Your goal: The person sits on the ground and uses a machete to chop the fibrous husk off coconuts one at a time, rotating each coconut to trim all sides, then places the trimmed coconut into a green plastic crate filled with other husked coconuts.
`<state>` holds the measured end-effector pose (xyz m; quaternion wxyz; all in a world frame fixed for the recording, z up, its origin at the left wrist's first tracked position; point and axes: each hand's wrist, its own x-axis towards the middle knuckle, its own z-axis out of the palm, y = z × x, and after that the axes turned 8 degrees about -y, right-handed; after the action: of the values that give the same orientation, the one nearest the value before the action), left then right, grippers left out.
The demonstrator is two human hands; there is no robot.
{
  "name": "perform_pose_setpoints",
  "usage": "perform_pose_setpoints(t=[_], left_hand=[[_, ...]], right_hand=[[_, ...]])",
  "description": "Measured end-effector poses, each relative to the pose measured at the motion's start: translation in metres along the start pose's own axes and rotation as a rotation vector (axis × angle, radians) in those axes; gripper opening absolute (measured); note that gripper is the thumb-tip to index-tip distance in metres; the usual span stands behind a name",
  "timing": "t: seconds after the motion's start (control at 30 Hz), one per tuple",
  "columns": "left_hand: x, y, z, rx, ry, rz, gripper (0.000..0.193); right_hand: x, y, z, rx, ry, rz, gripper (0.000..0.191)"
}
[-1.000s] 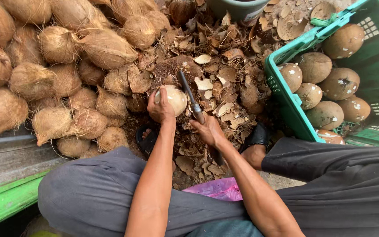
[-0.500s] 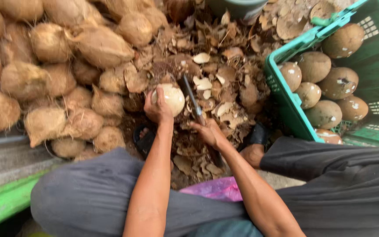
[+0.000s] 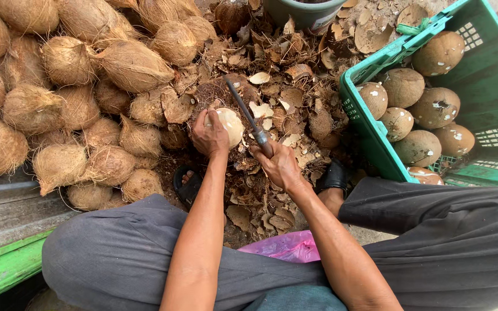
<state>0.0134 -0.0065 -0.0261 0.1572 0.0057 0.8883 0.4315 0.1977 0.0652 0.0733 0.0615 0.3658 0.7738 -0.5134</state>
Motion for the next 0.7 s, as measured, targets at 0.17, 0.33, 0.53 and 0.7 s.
perform_pose_setpoints(t=[0.17,0.33,0.53,0.7], left_hand=[[-0.007,0.000,0.002,-0.033,0.077,0.067,0.054],[-0.008,-0.003,0.003,0.053,0.039,0.090,0.050],[-0.006,-0.010,-0.001,-0.075,0.028,0.206,0.044],[-0.012,-0.009,-0.012,-0.049,0.023,0.154,0.049]], right_hand=[[0.004,0.007,0.014,0.009,-0.100,0.025,0.041],[0.007,0.025,0.032,0.017,0.026,-0.245,0.030],[0.023,0.050,0.028,-0.052,-0.189,0.177,0.005],[0.022,0.051,0.019,0.075,-0.216,0.142,0.039]])
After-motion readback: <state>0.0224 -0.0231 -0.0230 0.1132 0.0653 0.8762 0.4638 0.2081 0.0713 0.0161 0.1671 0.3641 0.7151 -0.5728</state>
